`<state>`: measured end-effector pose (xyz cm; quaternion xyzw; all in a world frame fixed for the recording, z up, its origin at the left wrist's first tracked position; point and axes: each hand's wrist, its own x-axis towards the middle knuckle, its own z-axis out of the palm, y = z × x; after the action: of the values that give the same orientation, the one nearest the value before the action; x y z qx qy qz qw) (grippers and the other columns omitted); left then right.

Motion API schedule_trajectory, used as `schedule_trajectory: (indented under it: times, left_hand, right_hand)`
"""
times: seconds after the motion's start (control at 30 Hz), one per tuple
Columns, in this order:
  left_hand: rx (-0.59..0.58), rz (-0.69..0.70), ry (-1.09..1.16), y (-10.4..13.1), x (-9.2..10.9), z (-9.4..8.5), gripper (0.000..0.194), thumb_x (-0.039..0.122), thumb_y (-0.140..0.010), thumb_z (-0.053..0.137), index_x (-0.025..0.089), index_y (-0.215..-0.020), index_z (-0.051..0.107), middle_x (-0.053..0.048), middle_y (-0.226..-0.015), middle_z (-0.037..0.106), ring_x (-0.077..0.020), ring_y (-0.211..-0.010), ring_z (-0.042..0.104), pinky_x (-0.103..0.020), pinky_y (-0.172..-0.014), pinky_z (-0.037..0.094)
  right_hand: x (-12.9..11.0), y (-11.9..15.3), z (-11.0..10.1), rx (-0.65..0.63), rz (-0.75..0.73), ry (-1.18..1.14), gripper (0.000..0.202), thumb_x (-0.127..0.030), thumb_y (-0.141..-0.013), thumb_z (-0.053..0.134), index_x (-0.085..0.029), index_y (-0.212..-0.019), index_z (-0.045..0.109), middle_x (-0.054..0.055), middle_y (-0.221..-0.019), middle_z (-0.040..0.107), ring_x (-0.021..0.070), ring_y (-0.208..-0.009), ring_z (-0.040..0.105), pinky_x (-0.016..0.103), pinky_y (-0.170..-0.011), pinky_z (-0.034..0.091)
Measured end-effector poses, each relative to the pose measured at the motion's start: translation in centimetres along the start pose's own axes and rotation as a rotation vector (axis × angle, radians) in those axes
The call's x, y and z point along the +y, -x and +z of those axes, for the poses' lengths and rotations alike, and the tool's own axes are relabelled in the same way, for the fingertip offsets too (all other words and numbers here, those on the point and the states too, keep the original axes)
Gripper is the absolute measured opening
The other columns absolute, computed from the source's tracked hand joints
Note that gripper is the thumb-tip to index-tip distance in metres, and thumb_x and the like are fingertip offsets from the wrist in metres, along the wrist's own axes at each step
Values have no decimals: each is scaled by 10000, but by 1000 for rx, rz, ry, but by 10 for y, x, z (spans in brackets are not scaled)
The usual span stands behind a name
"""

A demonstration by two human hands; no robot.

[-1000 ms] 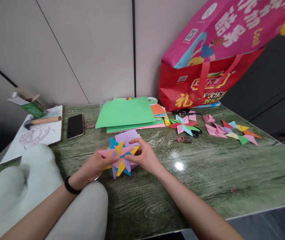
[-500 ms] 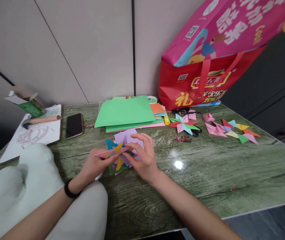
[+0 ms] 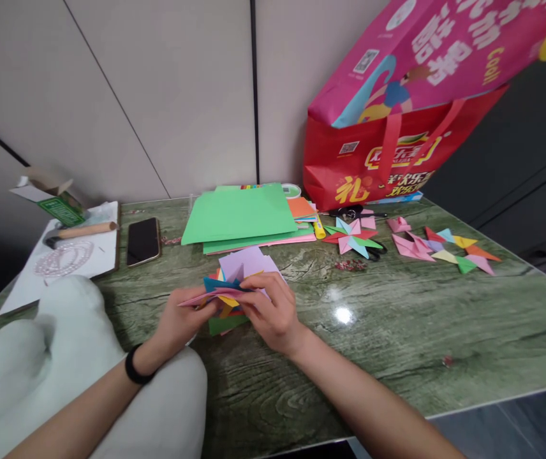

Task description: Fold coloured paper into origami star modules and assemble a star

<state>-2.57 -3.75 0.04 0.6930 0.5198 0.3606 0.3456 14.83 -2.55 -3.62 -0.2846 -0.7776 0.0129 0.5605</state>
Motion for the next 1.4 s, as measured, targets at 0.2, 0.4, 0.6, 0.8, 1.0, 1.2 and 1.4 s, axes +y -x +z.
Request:
schedule_trajectory:
  times: [0.2, 0.4, 0.6, 0.8, 1.0, 1.2, 1.4]
  left_hand:
    - [-1, -2, -16, 1, 0, 1, 222, 199, -698, 506, 143, -484, 519, 40, -467, 456, -81, -471, 350, -181, -461, 274]
    - [22, -11, -15, 1, -2, 2, 239, 207, -707, 515, 149, -476, 522, 37, -461, 442, -84, -467, 329, -187, -454, 265]
    - [-13, 20, -74, 1, -4, 4, 229, 233, -726, 522, 140, -526, 585, 28, -468, 453, -90, -469, 329, -195, -464, 267]
    - [-58, 45, -85, 3, -5, 4, 253, 248, -752, 516, 139, -531, 572, 34, -471, 421, -86, -470, 303, -195, -466, 259]
    - [-66, 44, -69, 3, -5, 4, 251, 247, -753, 516, 137, -531, 560, 35, -478, 419, -87, -481, 307, -187, -466, 259]
    - [-73, 36, -43, 4, -6, 5, 242, 242, -749, 505, 138, -541, 572, 30, -494, 443, -91, -491, 324, -190, -485, 280]
    - [-46, 20, 1, 2, -1, 5, 249, 232, -719, 512, 153, -483, 506, 34, -477, 406, -91, -480, 310, -195, -471, 265]
  right_hand:
    - [0, 1, 0, -14, 6, 34, 178, -96, -751, 608, -232, -865, 606, 35, -824, 620, 163, -762, 566, 326, -664, 475]
    - [-1, -1, 3, -39, 21, -41, 249, -57, -742, 604, -229, -920, 574, 13, -849, 681, 158, -760, 574, 325, -682, 468]
    - [-9, -2, 6, 11, 188, -104, 218, -137, -738, 630, -218, -917, 534, 26, -793, 655, 192, -816, 574, 370, -735, 466]
    - [-11, -2, 11, 77, 247, -146, 164, -127, -770, 582, -223, -854, 480, 18, -752, 626, 185, -771, 560, 378, -734, 450]
    - [-12, -4, 9, 76, 221, -86, 81, -136, -777, 572, -216, -778, 557, 20, -745, 592, 182, -774, 564, 390, -760, 434]
    - [-8, -3, 9, 62, 134, -69, 152, -136, -773, 602, -263, -855, 616, -10, -707, 649, 187, -761, 576, 427, -811, 419]
    - [-9, -2, 9, 82, 137, -110, 220, -144, -718, 676, -290, -882, 657, -17, -722, 692, 195, -774, 563, 447, -803, 425]
